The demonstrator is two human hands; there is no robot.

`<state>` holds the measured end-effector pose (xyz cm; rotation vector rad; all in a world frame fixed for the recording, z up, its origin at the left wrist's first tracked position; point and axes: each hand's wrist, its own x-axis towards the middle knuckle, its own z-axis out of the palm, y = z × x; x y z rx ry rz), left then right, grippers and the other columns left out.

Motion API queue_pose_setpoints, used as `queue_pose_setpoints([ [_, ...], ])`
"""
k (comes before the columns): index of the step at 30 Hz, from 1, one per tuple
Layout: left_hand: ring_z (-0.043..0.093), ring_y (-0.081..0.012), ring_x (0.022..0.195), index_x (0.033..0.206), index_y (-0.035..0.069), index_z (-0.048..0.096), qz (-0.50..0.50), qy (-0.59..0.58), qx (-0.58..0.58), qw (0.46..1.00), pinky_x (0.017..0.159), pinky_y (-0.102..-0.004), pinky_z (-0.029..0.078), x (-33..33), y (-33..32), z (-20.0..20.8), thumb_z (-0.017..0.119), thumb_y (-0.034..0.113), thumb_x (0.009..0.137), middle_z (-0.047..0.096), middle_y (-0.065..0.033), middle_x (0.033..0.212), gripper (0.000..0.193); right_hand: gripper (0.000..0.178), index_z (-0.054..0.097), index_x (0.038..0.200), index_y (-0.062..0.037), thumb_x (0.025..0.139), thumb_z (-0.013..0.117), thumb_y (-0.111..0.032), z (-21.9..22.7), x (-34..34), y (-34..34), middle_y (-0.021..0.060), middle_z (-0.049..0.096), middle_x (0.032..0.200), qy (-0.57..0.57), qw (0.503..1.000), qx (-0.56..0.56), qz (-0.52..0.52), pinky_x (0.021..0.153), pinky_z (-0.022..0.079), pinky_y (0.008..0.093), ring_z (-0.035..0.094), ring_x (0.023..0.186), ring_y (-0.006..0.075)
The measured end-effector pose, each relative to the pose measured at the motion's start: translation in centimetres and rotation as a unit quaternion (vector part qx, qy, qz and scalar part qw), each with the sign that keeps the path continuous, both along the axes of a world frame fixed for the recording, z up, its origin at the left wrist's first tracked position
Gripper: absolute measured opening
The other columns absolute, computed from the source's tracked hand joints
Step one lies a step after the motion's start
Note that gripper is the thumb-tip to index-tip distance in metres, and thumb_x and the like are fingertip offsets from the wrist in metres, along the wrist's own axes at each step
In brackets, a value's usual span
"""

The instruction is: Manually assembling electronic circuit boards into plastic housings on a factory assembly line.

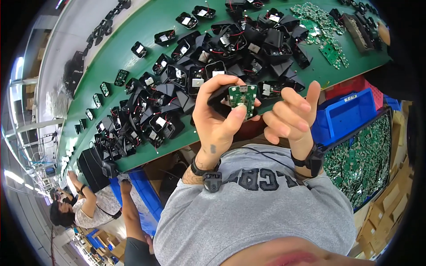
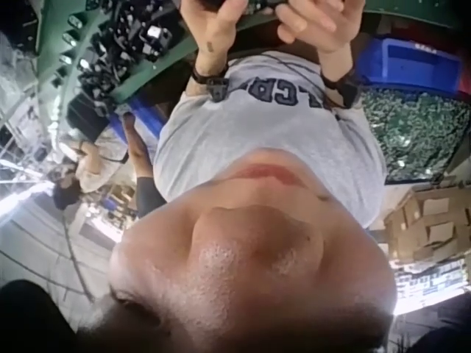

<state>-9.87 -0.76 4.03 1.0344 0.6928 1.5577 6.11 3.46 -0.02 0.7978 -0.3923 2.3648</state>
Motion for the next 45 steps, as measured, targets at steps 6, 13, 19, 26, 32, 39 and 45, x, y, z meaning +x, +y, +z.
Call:
queue_pose_setpoints([
  [6,0.062,-0.0211,0.085,0.118,0.0,0.045,0.02,0.013,-0.035,0.999,0.07,-0.0338,0.058,0.2,-0.4,0.2,0.06,-0.001,0.08,0.055,-0.0135,0.105,0.041,0.035,0.053,0.095,-0.0071,0.092,0.051,-0.042,0.7,0.2,0.1,0.0046,0.052,0.081,-0.403,0.796,0.068,-0.446,0.074,0.042,0.0308,0.05,0.08,0.0158],
  [13,0.058,-0.024,0.101,0.132,0.007,0.033,-0.057,0.023,-0.122,0.991,0.069,-0.0367,0.06,0.0,0.0,1.0,0.058,0.009,0.082,0.049,-0.0143,0.118,0.056,0.007,0.064,0.083,0.0028,0.08,0.067,-0.002,2.7,-0.7,-0.1,0.0075,0.057,0.097,-0.512,0.679,0.142,-0.508,0.075,0.044,0.0245,0.055,0.084,0.012],
  [19,0.063,-0.0229,0.095,0.135,0.011,0.03,-0.08,-0.002,-0.172,0.982,0.062,-0.033,0.059,-0.8,0.7,-0.3,0.046,0.0,0.087,0.058,-0.016,0.113,0.052,0.008,0.064,0.09,0.0032,0.086,0.063,-0.004,1.5,-0.6,-0.1,0.0054,0.058,0.097,-0.534,0.676,0.092,-0.499,0.063,0.044,0.0212,0.056,0.073,0.0085],
  [26,0.057,-0.0128,0.095,0.127,0.006,0.044,-0.1,0.109,-0.125,0.981,0.073,-0.0258,0.056,-0.9,0.6,-1.0,0.052,-0.006,0.086,0.056,-0.0075,0.108,0.043,0.014,0.064,0.092,0.0038,0.087,0.062,-0.009,1.3,0.3,-0.1,0.005,0.058,0.1,-0.531,0.763,-0.045,-0.366,0.06,0.043,0.0194,0.054,0.071,0.0068],
  [32,0.057,-0.0084,0.09,0.123,0.005,0.048,0.049,0.229,-0.005,0.972,0.072,-0.0242,0.053,0.1,1.3,-2.2,0.051,-0.007,0.087,0.059,-0.0048,0.1,0.039,0.008,0.063,0.082,0.0034,0.085,0.062,-0.004,2.8,-0.4,-0.7,0.0049,0.058,0.094,-0.577,0.619,0.132,-0.516,0.056,0.042,0.0183,0.053,0.069,0.0052],
  [39,0.056,-0.0135,0.101,0.138,0.007,0.036,-0.066,0.062,-0.138,0.986,0.078,-0.0254,0.052,-0.1,0.6,-1.0,0.053,-0.006,0.083,0.056,-0.0098,0.111,0.058,0.007,0.065,0.08,0.0051,0.076,0.07,0.004,3.5,-1.0,-1.1,0.0035,0.056,0.093,-0.613,0.552,0.12,-0.553,0.061,0.049,0.0181,0.058,0.071,0.0063],
  [45,0.053,-0.0149,0.106,0.139,0.006,0.032,-0.048,0.097,-0.12,0.987,0.085,-0.0276,0.053,1.0,0.0,-1.1,0.05,-0.006,0.087,0.05,-0.0095,0.118,0.057,0.021,0.063,0.096,0.0009,0.077,0.07,0.0,2.7,-0.5,-0.9,0.0036,0.057,0.095,-0.648,0.516,0.143,-0.542,0.065,0.048,0.019,0.059,0.076,0.0073],
])
